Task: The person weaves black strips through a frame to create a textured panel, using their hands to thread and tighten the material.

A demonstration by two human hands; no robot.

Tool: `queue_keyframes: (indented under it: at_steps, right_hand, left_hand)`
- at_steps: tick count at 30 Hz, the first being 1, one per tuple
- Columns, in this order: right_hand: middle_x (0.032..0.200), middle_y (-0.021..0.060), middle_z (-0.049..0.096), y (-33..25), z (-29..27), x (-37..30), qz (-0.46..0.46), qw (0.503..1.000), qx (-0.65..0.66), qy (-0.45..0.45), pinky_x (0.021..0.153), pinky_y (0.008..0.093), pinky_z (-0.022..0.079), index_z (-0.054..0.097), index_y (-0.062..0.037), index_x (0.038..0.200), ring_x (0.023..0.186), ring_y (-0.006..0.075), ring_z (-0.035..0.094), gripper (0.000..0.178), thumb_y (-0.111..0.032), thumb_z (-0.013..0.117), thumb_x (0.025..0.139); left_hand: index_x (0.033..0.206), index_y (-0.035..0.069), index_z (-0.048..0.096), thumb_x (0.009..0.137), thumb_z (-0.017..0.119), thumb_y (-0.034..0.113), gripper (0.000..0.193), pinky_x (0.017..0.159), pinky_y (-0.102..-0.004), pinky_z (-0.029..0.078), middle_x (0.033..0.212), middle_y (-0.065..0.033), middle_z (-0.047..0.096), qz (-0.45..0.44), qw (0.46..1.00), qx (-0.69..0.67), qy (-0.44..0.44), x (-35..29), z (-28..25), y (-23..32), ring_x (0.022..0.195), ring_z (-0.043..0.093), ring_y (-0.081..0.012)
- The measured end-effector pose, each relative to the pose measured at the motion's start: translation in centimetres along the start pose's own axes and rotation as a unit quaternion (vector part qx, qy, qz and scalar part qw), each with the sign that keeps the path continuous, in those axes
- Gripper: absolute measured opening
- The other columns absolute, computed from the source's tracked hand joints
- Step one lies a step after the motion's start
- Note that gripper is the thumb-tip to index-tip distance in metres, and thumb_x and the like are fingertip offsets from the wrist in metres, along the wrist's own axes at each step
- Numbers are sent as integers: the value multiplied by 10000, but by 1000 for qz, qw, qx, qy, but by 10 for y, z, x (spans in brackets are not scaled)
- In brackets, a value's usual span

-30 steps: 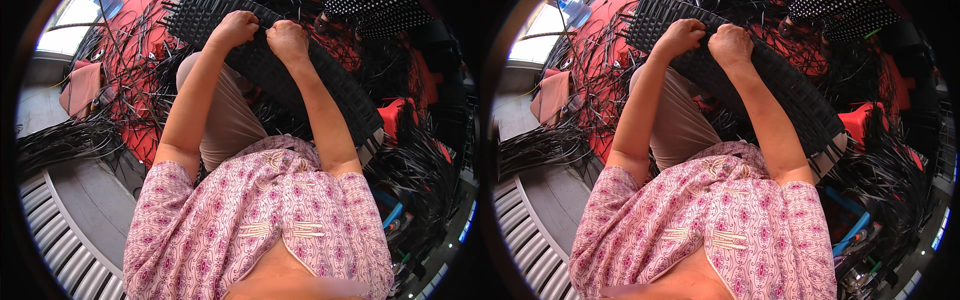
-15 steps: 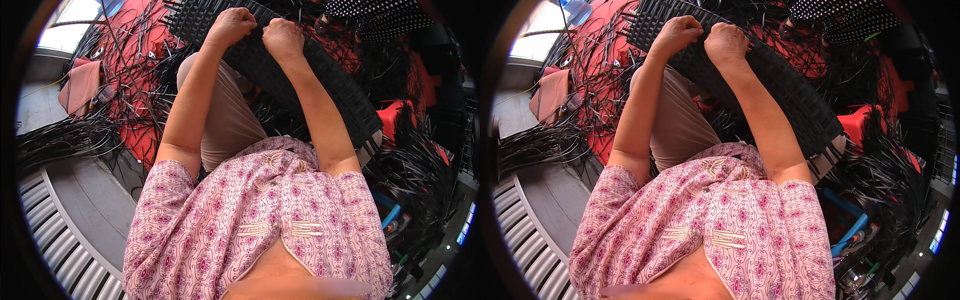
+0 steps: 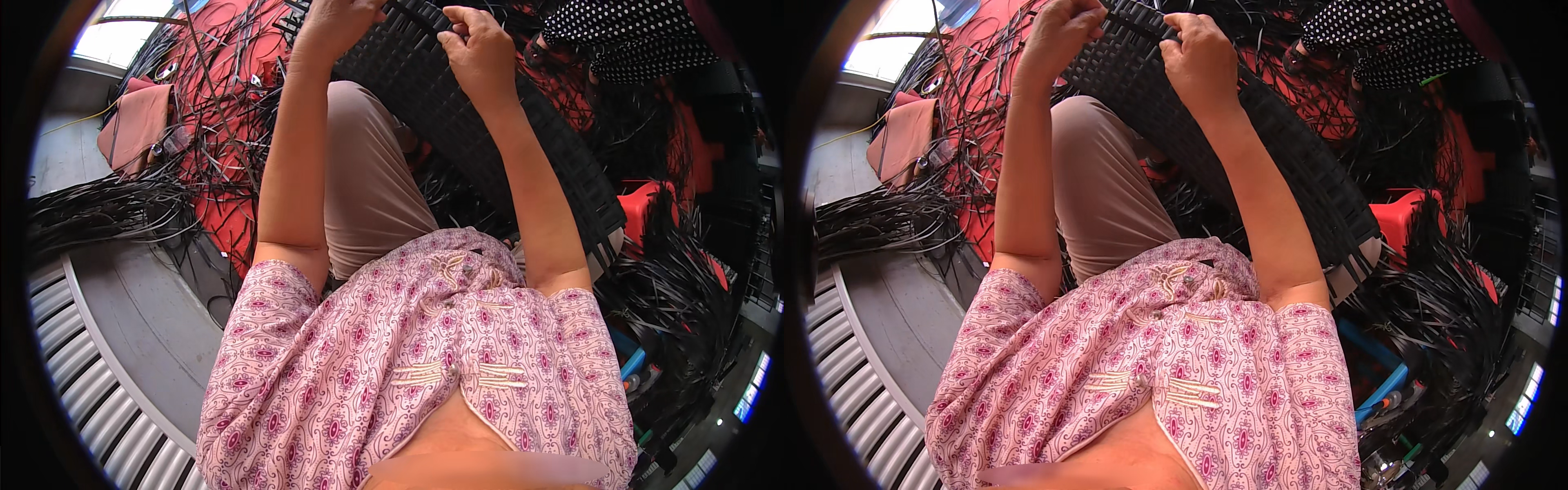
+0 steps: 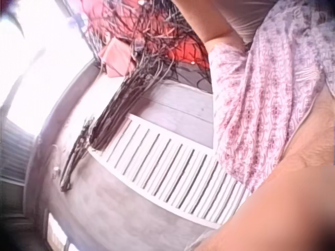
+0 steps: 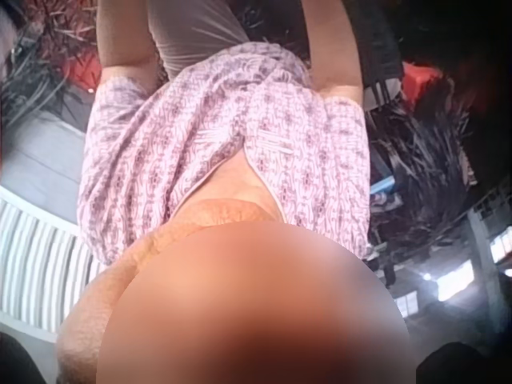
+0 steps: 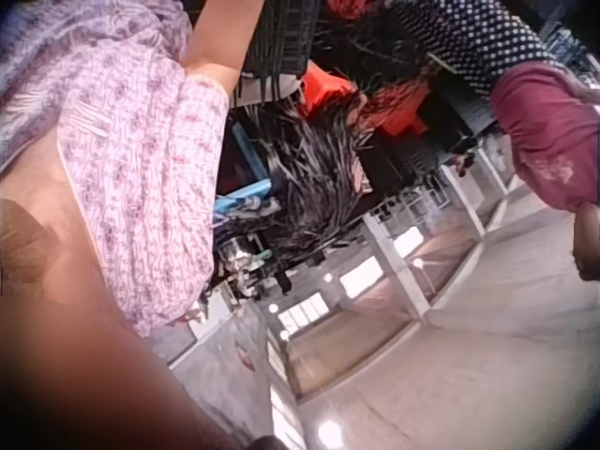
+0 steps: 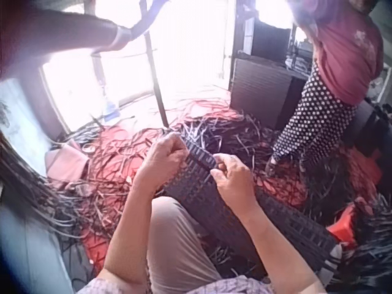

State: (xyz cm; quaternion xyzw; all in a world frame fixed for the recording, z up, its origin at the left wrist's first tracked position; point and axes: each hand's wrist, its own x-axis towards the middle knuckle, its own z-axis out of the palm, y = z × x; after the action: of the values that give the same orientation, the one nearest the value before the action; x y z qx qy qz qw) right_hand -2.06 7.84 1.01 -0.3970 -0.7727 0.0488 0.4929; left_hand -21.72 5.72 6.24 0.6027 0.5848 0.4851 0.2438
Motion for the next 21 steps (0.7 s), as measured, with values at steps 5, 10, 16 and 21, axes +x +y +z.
queue_keyframes:
  at_steps: [5,10,16,21]
  right_hand:
    - [834,17,695,-10,1,35,131,917,346,-146,716,209,516,723,-10,1001,756,65,631,195,-181,631,993]
    - [798,2,680,-9,-12,41,186,872,399,-213,690,205,509,727,-19,1000,726,57,613,192,-195,652,982]
    - [659,-58,615,11,-16,20,258,868,387,-174,520,142,405,769,-46,872,591,4,535,194,-238,764,897]
    - [672,-39,652,18,-8,0,355,883,264,-160,523,170,434,771,-58,857,582,14,552,142,-197,757,876]
  left_hand:
    - [850,30,594,881,598,58,42,552,-276,437,680,-23,585,152,987,53,1,-7,-14,36,608,527,-100]
    - [879,21,608,906,626,64,54,561,-248,444,689,-6,587,62,994,-76,-50,-5,-16,43,629,550,-81]
    - [911,18,612,914,632,67,54,565,-254,461,733,-13,616,-20,996,-51,-75,22,19,-27,642,573,-94]
    - [995,61,754,815,731,198,228,716,-299,556,780,-83,732,25,982,170,-80,29,52,-81,724,710,-135]
